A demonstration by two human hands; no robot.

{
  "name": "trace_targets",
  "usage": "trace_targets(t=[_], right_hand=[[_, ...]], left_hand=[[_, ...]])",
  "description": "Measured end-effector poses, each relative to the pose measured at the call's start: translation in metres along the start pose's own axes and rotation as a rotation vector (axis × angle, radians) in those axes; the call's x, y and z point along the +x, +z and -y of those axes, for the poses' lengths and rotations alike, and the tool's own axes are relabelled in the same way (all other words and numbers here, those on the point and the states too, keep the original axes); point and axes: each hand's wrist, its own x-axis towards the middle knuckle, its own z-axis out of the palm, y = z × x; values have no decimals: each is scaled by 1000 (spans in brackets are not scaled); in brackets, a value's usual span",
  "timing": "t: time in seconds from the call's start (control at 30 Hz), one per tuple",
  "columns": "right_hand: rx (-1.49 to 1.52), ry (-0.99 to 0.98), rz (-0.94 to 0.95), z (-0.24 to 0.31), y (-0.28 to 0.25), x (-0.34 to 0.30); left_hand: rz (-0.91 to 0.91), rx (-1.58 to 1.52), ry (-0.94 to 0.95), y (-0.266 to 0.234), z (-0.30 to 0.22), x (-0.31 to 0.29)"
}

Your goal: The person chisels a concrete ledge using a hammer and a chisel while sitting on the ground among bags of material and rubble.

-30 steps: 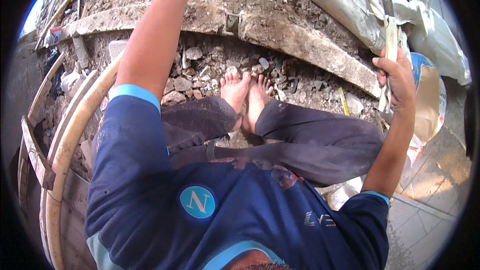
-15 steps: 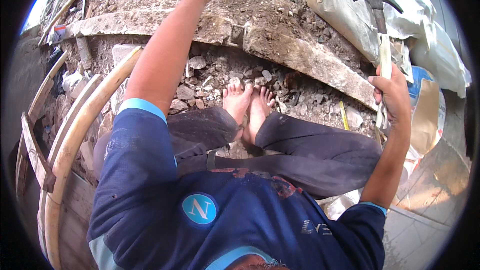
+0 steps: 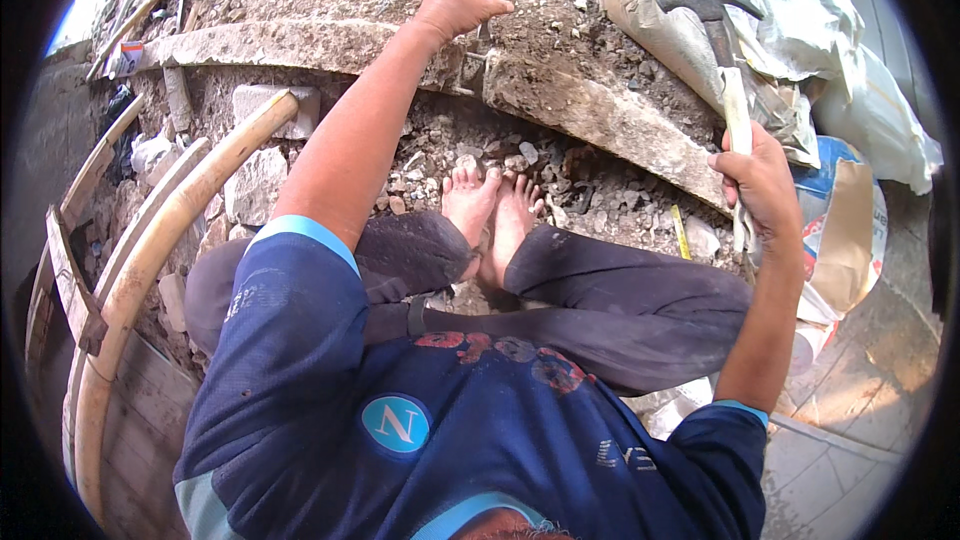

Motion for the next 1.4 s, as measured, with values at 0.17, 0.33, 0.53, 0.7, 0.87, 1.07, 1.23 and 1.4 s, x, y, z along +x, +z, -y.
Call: trace_targets(t=[0.17, 0.33, 0.53, 0.7, 0.87, 1.07, 1.23, 1.4], right_hand=[[-45, -4, 62, -4, 6, 6], [-188, -30, 59, 9, 28, 22], [-584, -409, -119, 35, 66, 55], [-415, -493, -158, 68, 89, 56], [-335, -370, -98, 62, 107, 48], [-564, -508, -213, 45, 115, 37], [-444, -607, -377, 36, 150, 27], [-701, -544, -298, 7, 148, 40]], left_hand=[[17, 16, -53, -2, -3, -5], [138, -34, -96, -8, 3, -1], [244, -176, -89, 3, -5, -10], [203, -310, -146, -3, -1, -19], [115, -337, -92, 8, 13, -25], [7, -393, -84, 9, 0, -47], [-5, -392, -114, 15, 3, -52], [-42, -272, 1, 24, 15, -53]])
